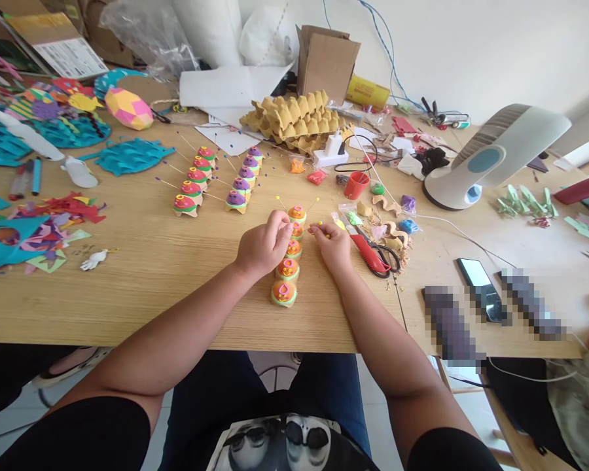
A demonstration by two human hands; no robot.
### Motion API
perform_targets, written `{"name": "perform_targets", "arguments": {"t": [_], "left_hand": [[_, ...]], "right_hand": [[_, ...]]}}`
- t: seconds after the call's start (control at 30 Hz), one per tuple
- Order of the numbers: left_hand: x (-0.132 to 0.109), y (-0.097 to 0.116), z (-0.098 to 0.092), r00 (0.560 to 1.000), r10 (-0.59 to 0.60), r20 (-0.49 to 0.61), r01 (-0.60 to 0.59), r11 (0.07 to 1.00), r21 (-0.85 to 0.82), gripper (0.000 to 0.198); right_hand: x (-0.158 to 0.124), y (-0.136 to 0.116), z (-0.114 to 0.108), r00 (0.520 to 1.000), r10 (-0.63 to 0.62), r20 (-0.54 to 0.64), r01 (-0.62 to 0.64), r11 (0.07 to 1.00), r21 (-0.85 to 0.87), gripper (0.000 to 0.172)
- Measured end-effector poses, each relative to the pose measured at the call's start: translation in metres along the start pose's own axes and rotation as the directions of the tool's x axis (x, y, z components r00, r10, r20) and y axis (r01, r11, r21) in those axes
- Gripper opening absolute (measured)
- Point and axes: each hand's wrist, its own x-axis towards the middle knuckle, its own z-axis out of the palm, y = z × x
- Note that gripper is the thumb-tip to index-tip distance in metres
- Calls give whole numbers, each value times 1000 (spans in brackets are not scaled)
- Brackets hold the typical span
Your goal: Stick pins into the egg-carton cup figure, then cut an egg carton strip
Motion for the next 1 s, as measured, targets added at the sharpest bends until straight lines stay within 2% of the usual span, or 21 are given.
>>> {"name": "perform_targets", "arguments": {"t": [0.13, 0.43, 0.8, 1.0], "left_hand": [[0, -2, 1, 1000, -5, -15, 6, 1000, 10, 40], [-1, -3, 0, 999, -5, -44, 4, 1000, -5, 42], [-1, -2, -1, 999, -10, -43, 10, 1000, -10, 42], [0, -3, -1, 999, -10, -43, 10, 1000, -4, 42]], "right_hand": [[0, -1, -1, 1000, -7, -9, 7, 1000, -4, 17], [0, -1, -3, 999, -29, -17, 27, 997, -78, 30], [1, -1, -4, 999, -33, 2, 33, 995, -91, 23], [0, 0, -4, 999, -45, 14, 47, 990, -132, 26]]}}
